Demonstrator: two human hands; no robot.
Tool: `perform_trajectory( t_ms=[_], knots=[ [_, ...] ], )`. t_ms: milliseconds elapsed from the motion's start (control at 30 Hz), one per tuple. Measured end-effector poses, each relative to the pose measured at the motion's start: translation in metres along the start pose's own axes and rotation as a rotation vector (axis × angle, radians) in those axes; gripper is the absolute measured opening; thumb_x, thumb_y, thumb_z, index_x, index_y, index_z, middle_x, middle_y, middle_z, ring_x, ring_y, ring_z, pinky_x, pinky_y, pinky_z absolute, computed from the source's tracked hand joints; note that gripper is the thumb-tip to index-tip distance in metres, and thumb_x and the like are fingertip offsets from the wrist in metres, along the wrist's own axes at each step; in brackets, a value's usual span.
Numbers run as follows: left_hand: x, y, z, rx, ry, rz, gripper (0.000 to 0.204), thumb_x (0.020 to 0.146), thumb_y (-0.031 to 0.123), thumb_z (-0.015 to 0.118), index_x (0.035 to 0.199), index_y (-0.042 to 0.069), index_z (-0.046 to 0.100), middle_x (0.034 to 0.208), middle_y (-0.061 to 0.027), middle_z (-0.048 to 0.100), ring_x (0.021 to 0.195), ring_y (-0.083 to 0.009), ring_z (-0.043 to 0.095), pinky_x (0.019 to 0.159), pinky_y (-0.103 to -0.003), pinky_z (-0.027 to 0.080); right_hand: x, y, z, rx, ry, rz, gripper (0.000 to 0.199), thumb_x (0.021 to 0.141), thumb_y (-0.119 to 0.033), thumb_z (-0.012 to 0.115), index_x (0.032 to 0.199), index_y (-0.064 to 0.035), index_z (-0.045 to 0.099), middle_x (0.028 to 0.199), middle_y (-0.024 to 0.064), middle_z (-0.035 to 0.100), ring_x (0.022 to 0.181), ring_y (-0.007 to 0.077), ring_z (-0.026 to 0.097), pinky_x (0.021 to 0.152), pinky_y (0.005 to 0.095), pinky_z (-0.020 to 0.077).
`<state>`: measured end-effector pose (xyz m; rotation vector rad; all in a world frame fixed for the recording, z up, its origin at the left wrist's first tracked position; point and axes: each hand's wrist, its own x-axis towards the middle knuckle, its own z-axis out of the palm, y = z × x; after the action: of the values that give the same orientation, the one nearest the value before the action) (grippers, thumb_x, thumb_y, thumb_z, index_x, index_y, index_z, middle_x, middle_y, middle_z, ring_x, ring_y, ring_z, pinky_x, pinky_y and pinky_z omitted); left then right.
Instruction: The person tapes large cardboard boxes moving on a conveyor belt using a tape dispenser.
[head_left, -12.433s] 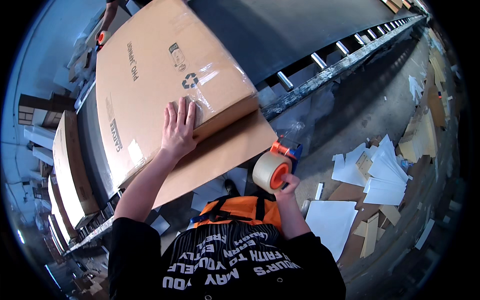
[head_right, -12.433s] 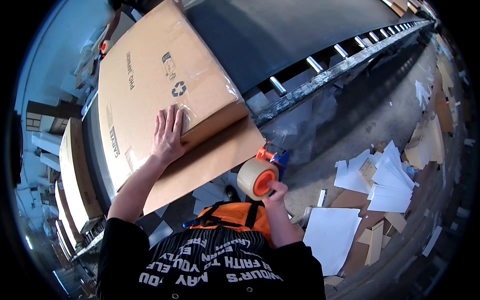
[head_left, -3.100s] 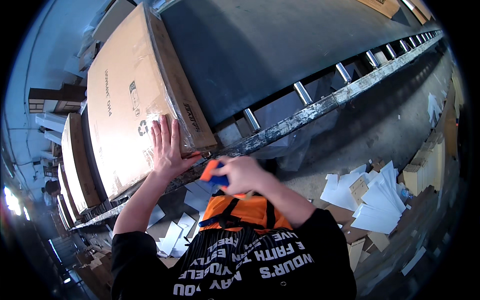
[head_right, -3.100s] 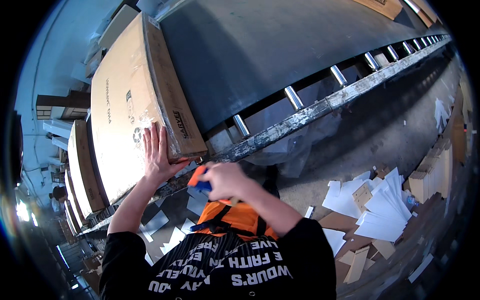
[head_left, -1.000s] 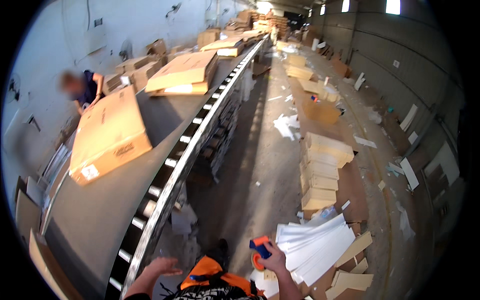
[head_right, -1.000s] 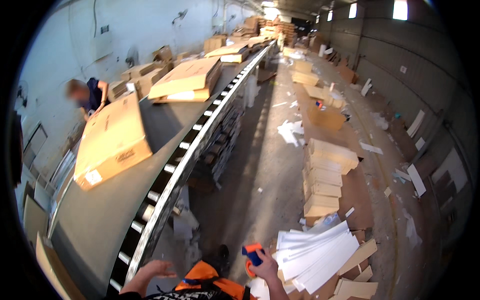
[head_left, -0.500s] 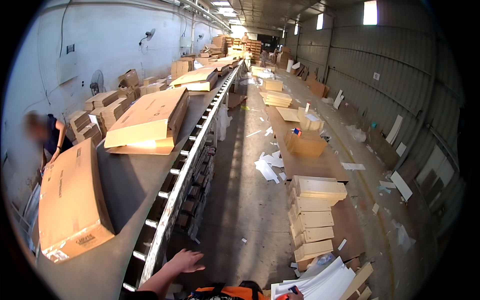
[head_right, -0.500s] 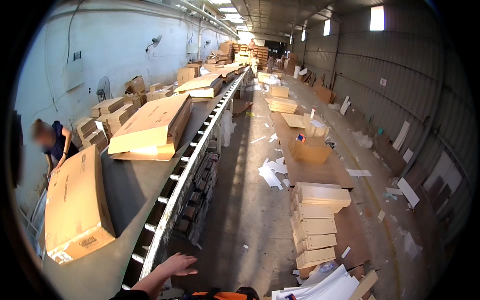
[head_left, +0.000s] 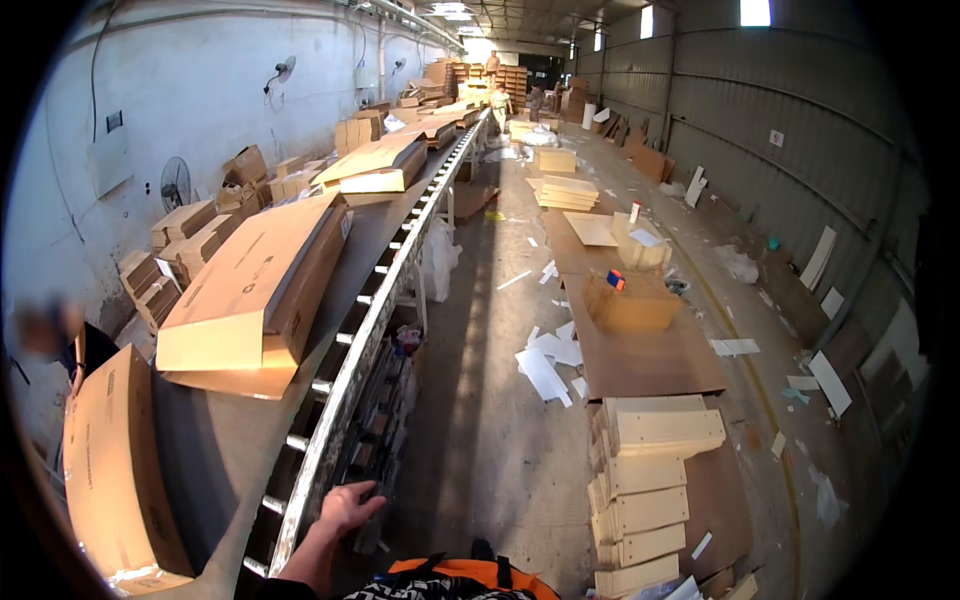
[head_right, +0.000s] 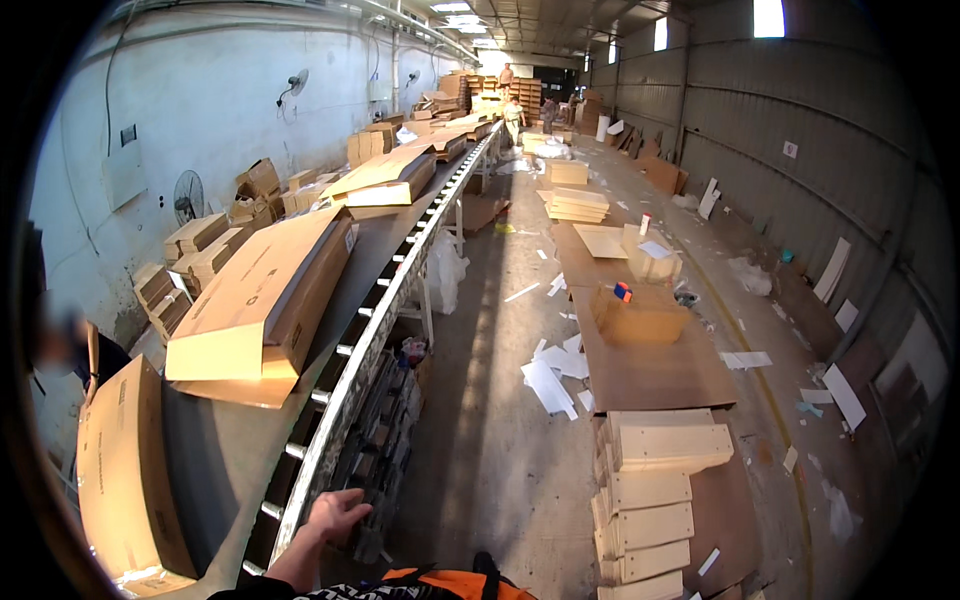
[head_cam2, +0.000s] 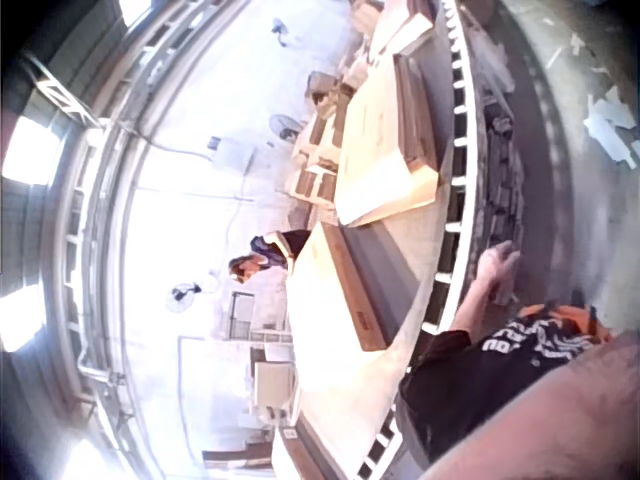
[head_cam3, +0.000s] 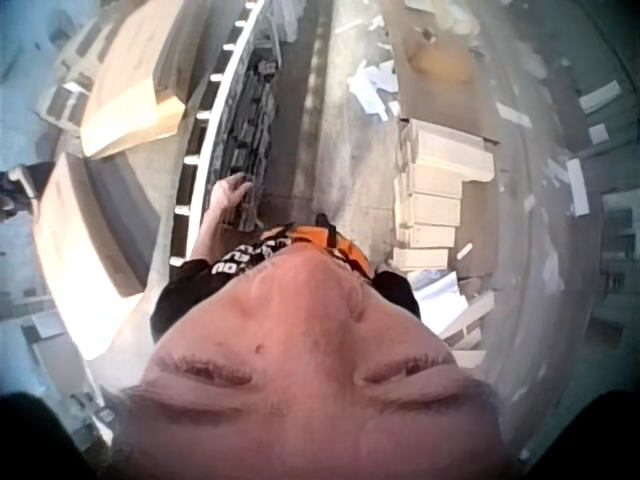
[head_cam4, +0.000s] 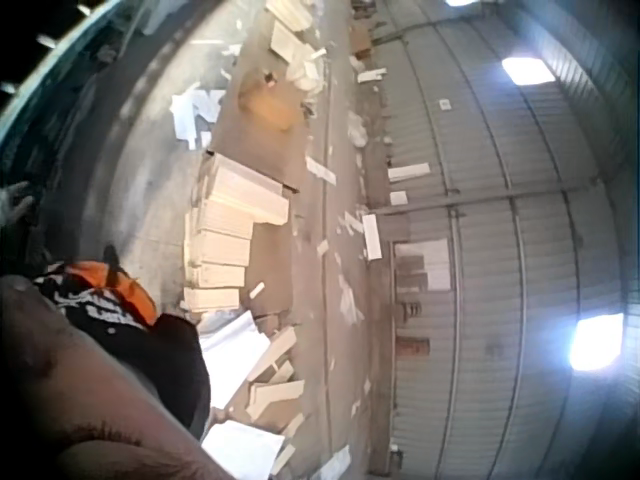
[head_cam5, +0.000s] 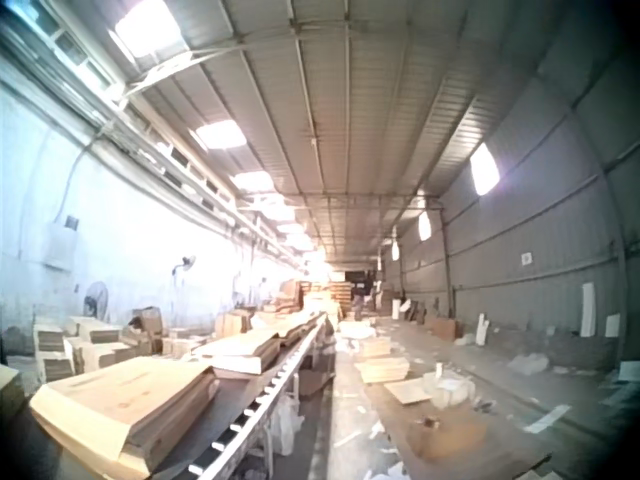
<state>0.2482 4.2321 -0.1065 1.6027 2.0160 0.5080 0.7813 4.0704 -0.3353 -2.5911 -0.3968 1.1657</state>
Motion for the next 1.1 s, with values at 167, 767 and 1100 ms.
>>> perform_trajectory(
  t_ms=[167, 767, 1100],
  knots=[
    [0.075, -0.021, -0.047, -0.176, 0.441, -0.165, 0.055, 0.08, 0.031, 0.075, 0.121, -0.003, 0.063, 0.098, -0.0192, 0.072, 0.09, -0.0263, 0.072, 0.081, -0.036, 0.056, 0.046, -0.254, 0.054, 0.062, 0.092, -0.176, 0.078, 0.063, -0.028, 0.078, 0.129, 0.0019, 0.05, 0.122, 0.0211, 0.061, 0.11, 0.0316, 0.062, 0.099, 0.0375, 0.0473],
    [0.369, -0.05, -0.135, 0.388, 0.93, -0.291, 0.075, 0.074, 0.022, 0.076, 0.139, 0.001, 0.043, 0.14, -0.0193, 0.047, 0.129, -0.0397, 0.043, 0.109, -0.049, 0.034, 0.032, -0.822, 0.349, 0.717, -0.967, -0.307, 0.031, 0.081, -0.023, 0.057, 0.106, -0.0049, 0.061, 0.106, 0.0135, 0.067, 0.098, 0.0318, 0.066, 0.09, 0.0485, 0.0529],
    [0.445, -0.074, -0.142, 0.505, 0.718, -0.824, 0.096, 0.072, 0.032, 0.08, 0.145, -0.005, 0.029, 0.15, -0.0278, 0.029, 0.138, -0.0527, 0.023, 0.115, -0.053, 0.024, -0.055, -1.164, 0.516, 0.56, -1.086, -0.52, 0.045, 0.086, -0.034, 0.059, 0.127, -0.0174, 0.052, 0.122, 0.0065, 0.06, 0.104, 0.0235, 0.063, 0.086, 0.0418, 0.0517]
  ],
)
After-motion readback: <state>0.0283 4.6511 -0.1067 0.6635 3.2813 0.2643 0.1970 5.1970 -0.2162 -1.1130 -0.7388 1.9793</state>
